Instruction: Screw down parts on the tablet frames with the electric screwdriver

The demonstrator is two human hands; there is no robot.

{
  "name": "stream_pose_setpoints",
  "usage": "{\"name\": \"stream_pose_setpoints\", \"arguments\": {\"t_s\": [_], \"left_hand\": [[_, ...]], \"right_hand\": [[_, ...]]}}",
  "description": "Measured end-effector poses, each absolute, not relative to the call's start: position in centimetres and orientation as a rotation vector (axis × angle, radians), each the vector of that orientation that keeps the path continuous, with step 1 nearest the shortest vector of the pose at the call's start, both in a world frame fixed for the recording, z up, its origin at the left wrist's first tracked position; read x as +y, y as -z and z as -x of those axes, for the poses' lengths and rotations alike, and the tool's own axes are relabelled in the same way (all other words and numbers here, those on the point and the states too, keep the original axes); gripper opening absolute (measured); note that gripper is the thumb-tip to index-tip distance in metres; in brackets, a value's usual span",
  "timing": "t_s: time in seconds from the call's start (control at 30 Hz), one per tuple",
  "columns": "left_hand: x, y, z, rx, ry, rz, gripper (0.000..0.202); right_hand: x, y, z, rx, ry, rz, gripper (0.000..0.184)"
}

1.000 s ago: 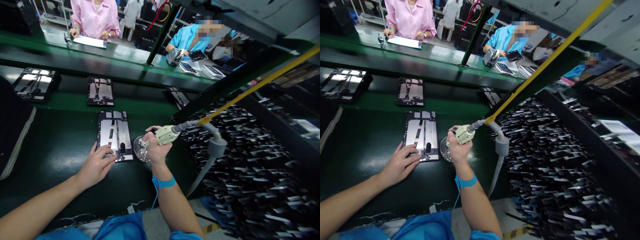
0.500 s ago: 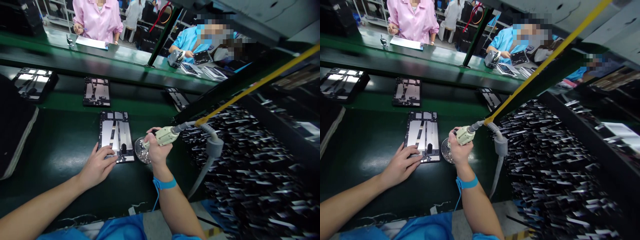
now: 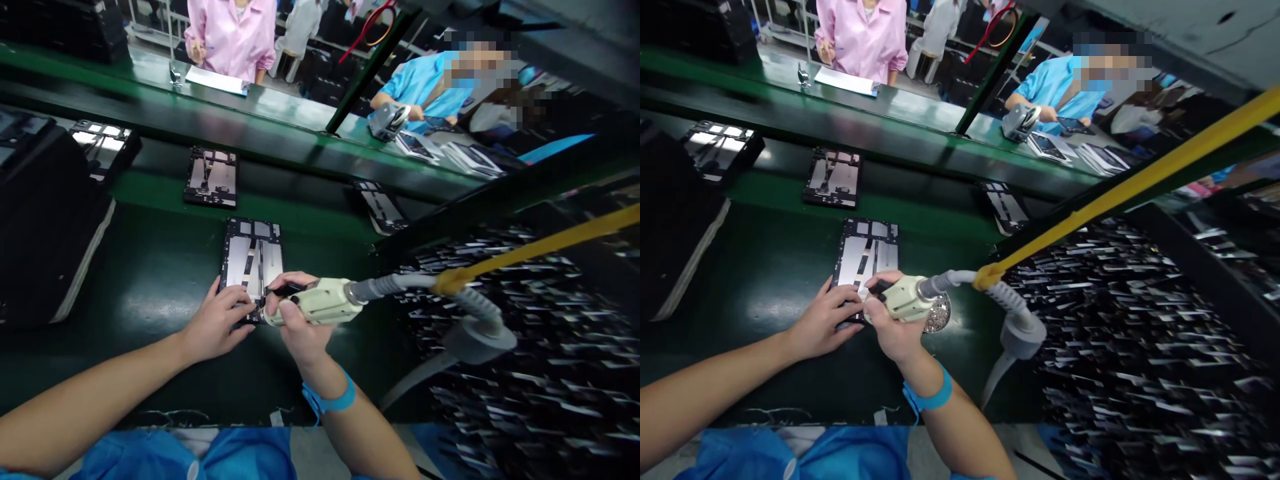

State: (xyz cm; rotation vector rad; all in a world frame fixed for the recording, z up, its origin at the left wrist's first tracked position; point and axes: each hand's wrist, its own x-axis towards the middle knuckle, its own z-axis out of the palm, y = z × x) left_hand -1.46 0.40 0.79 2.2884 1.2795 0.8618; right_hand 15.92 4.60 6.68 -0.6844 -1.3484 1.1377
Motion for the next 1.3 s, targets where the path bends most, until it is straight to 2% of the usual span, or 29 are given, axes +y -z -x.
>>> {"name": "stream_pose_setpoints", "arguments": {"t_s": [0.7, 1.03, 1.1, 1.2, 1.3], "left_hand": [[0.4, -0.3, 1.3, 1.299, -0.908, -2.267, 0.025], [0.6, 0.2, 0.8, 1.349, -0.934, -2.262, 0.025], [0.7, 0.1, 0.8, 1.349, -0.955, -2.251, 0.022], [0.7, -0.2, 0.8, 1.341, -0.973, -2.238, 0.02], [0.7, -0.3, 1.0, 1.32, -0.974, -2.232, 0.02]], "right_hand": [[4.3, -5.7, -15.1, -1.486, -1.081, 0.715, 0.025], [4.3, -4.6, -15.2, -1.453, -1.17, 0.718, 0.027], [4.3, -4.8, -15.1, -1.402, -1.225, 0.654, 0.037], [4.1, -5.6, -14.9, -1.261, -1.353, 0.532, 0.066], [3.9, -6.3, -14.7, -1.184, -1.441, 0.502, 0.071]]}}
